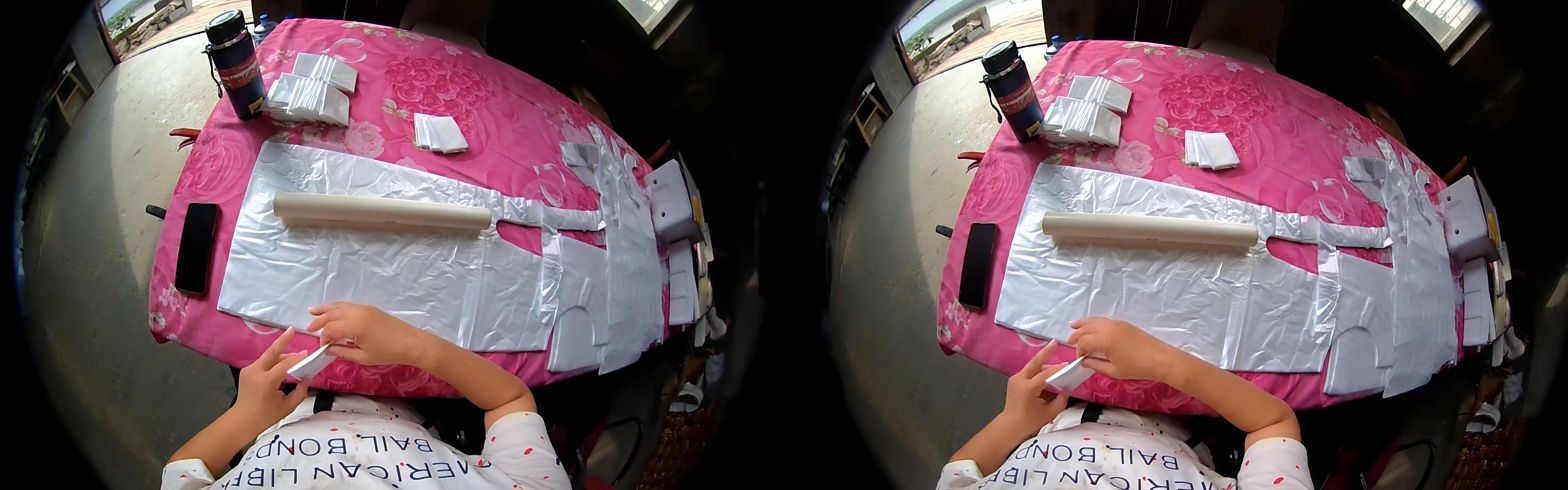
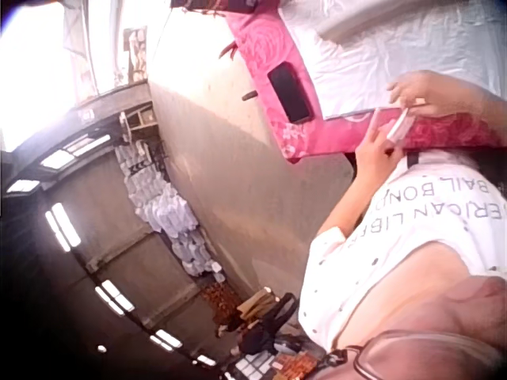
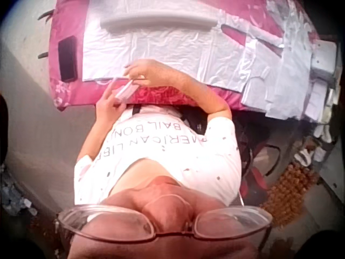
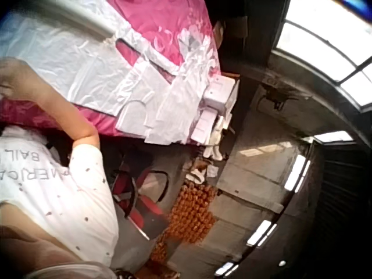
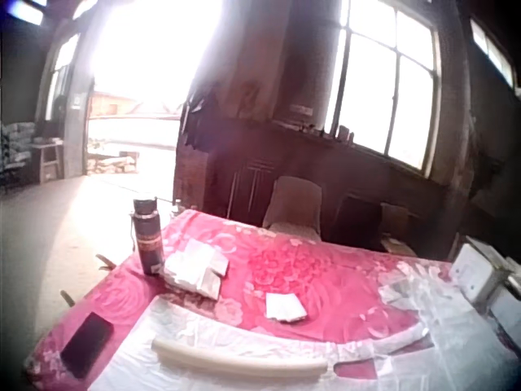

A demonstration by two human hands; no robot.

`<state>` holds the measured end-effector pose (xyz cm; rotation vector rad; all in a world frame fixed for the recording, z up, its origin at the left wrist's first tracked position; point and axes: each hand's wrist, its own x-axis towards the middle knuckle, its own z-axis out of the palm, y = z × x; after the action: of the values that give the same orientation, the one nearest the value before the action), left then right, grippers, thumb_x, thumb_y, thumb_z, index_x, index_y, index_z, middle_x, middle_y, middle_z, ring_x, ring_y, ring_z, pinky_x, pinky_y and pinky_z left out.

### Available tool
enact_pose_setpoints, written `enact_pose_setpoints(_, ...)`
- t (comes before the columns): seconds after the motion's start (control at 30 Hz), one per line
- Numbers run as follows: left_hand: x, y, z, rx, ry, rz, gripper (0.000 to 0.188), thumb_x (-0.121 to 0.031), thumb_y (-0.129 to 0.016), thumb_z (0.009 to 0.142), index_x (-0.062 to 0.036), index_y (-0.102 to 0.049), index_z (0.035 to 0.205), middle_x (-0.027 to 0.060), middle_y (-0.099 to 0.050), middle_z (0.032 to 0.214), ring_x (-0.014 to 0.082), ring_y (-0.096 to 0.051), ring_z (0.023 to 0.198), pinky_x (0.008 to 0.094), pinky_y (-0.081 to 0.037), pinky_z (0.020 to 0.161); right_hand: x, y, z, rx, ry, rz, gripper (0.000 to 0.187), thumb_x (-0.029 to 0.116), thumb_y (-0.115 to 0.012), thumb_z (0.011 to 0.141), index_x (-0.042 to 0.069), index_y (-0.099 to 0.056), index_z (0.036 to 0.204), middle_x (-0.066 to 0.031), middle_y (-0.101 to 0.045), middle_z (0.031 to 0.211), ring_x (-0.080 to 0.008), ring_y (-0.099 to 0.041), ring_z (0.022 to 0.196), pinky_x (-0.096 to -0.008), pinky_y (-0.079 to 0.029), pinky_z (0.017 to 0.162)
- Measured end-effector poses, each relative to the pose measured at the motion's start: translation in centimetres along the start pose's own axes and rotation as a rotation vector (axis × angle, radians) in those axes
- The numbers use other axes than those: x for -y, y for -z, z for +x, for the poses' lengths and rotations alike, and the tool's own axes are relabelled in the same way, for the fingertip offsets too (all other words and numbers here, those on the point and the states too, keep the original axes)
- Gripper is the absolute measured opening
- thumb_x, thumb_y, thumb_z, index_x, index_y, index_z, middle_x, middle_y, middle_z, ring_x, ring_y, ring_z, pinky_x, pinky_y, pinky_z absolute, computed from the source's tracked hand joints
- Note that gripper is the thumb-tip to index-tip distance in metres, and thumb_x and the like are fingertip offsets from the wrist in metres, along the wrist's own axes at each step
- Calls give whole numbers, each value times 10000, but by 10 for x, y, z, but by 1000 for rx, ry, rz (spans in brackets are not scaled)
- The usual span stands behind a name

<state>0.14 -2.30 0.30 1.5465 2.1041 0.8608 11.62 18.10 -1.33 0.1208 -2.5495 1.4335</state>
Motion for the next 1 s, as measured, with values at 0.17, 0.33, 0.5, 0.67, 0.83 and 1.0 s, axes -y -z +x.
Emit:
enact_pose_setpoints(0.17, 9, -3, 18, -113, -57, 50, 501, -125, -738, 637, -41, -577, 1104, 227, -379, 1358, 314, -575, 1051, 366, -509, 812, -99, 138, 14, -704, -393, 396, 180, 195, -627, 870, 25, -624, 929, -11, -617, 861, -66, -528, 754, -221, -425, 718)
enact_pose_setpoints(0.33, 1, -13, 26, 70, -76, -48, 507, -111, -722, 652, -31, -561, 1126, 238, -349, 1373, 347, -538, 1098, 387, -486, 855, -195, 239, 22, -1176, -569, 20, 299, 242, -658, 817, 8, -617, 999, -77, -645, 865, -168, -595, 771, -294, -464, 738)
enact_pose_setpoints(0.5, 7, -12, 32, 49, -100, 19, 516, -103, -724, 654, -39, -555, 1137, 237, -332, 1384, 359, -515, 1127, 397, -484, 858, -205, 234, 18, -1138, -930, -1021, 462, 332, -673, 765, 3, -593, 1080, -219, -582, 1080, -313, -548, 1027, -362, -420, 871)
enact_pose_setpoints(0.67, 12, -14, 40, 54, -119, 28, 516, -96, -711, 673, -40, -539, 1156, 245, -336, 1374, 376, -502, 1129, 413, -464, 877, -116, 174, -25, -506, -405, -392, 444, 337, -663, 790, 32, -601, 1106, -129, -566, 1156, -295, -487, 1099, -391, -377, 951)
enact_pose_setpoints(0.83, 0, -35, 70, 132, -266, -6, 596, -147, -721, 686, -41, -481, 1221, 247, -309, 1388, 385, -461, 1165, 430, -431, 914, -52, 112, -103, -380, -554, -819, 485, 250, -679, 773, 40, -548, 1190, -126, -580, 1052, -292, -514, 1024, -380, -410, 904)
enact_pose_setpoints(1.0, -36, -84, 104, 181, -324, 92, 793, -344, -707, 726, -45, -333, 1359, 324, -156, 1416, 465, -219, 1305, 492, -276, 1037, 8, 38, -142, -420, -614, -495, 552, 210, -661, 775, -1, -476, 1250, -187, -495, 1185, -326, -480, 1078, -411, -378, 950)
